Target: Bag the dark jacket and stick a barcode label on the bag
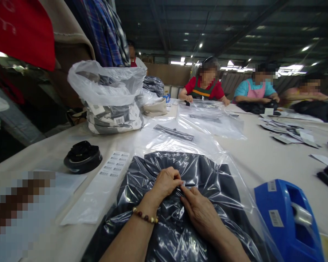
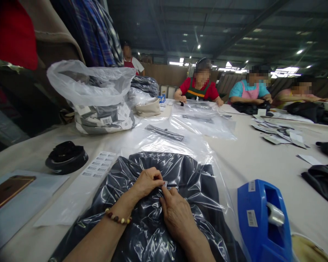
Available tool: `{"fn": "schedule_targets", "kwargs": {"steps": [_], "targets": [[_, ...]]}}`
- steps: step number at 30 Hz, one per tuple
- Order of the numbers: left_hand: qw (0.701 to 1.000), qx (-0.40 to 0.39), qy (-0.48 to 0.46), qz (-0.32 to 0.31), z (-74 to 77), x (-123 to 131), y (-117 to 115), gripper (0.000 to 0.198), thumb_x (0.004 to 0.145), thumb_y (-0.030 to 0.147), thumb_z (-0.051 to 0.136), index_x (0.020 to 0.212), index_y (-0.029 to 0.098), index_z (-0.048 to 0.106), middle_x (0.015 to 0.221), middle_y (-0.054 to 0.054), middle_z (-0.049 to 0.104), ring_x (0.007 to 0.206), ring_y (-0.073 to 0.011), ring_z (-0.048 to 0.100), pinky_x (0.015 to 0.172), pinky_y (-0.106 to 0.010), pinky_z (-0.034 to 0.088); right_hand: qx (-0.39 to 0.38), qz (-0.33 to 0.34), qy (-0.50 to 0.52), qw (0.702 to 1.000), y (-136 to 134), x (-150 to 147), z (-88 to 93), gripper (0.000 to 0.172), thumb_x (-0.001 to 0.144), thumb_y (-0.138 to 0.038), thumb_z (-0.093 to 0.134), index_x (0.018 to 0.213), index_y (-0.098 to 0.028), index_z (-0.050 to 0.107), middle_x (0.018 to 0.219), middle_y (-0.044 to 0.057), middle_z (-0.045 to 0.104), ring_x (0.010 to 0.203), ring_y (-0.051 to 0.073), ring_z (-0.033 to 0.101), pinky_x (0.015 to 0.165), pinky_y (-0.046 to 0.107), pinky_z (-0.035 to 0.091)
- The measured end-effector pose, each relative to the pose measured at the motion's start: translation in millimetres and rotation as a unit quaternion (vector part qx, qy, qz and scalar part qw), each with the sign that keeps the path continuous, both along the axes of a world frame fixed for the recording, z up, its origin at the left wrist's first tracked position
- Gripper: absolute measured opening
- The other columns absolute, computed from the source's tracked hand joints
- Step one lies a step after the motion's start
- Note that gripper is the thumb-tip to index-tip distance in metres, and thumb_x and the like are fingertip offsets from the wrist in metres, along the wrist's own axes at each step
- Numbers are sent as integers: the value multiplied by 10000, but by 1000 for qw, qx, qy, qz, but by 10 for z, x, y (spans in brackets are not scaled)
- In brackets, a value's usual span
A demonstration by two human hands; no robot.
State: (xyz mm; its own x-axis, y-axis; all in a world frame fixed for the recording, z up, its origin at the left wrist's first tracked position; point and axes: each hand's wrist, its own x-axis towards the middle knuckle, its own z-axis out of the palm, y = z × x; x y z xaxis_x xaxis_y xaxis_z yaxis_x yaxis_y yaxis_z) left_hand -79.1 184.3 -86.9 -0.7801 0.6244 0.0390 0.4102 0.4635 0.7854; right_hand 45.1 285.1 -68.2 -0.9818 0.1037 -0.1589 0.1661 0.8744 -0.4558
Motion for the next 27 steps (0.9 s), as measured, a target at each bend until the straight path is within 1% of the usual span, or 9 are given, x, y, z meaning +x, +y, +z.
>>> {"fn": "schedule_targets", "kwargs": {"steps": [6, 13, 21, 22, 24, 26, 27], "targets": [[1000, -1, 27, -1, -6, 27, -12, 144, 696, 99, 702, 603, 166, 615, 659, 44, 481, 677, -121, 511, 629, -227, 361, 16, -3, -8, 1000, -35, -4, 37, 330, 954, -261, 329, 1236, -197, 487, 957, 64, 525, 879, 199, 568, 774, 304, 410], [998, -12, 60, -2, -12, 63, 4, 153, 712, 92, 694, 608, 167, 609, 685, 33, 480, 689, -121, 511, 648, -229, 378, 25, 5, 15, 1000, -34, -7, -1, 320, 950, -262, 314, 1186, -188, 517, 958, 69, 538, 859, 189, 570, 762, 290, 412], [995, -43, 83, 18, 60, 127, 8, 171, 723, 120, 698, 606, 166, 582, 697, 23, 465, 692, -135, 502, 669, -247, 384, 46, 6, 22, 999, -33, -13, -12, 328, 951, -263, 318, 1203, -187, 514, 954, 71, 551, 856, 192, 581, 744, 285, 416], [995, -46, 85, 23, 69, 133, 6, 158, 720, 109, 691, 622, 166, 581, 702, 22, 465, 699, -138, 501, 676, -249, 384, 46, 6, 20, 999, -34, -13, -8, 328, 951, -259, 318, 1203, -184, 515, 958, 72, 552, 862, 195, 583, 746, 286, 417], [994, -46, 87, 37, 81, 139, -2, 141, 693, 65, 683, 734, 165, 593, 713, 26, 469, 708, -143, 500, 690, -252, 384, 46, 8, 15, 999, -35, -14, 5, 330, 951, -256, 322, 1206, -183, 518, 967, 75, 552, 876, 198, 585, 751, 284, 417], [994, -44, 84, 51, 81, 137, -12, 274, 653, 32, 688, 868, 161, 578, 716, 37, 475, 704, -144, 499, 690, -254, 381, 46, 8, 9, 999, -35, -12, 17, 340, 952, -260, 324, 1225, -186, 512, 966, 76, 552, 878, 196, 588, 749, 281, 417], [994, -43, 80, 56, 76, 131, -18, 322, 636, 28, 696, 898, 161, 564, 712, 43, 477, 697, -143, 498, 681, -254, 378, 45, 8, 9, 999, -34, -11, 21, 347, 954, -265, 324, 1241, -191, 504, 965, 74, 552, 877, 195, 589, 749, 280, 418]]}}
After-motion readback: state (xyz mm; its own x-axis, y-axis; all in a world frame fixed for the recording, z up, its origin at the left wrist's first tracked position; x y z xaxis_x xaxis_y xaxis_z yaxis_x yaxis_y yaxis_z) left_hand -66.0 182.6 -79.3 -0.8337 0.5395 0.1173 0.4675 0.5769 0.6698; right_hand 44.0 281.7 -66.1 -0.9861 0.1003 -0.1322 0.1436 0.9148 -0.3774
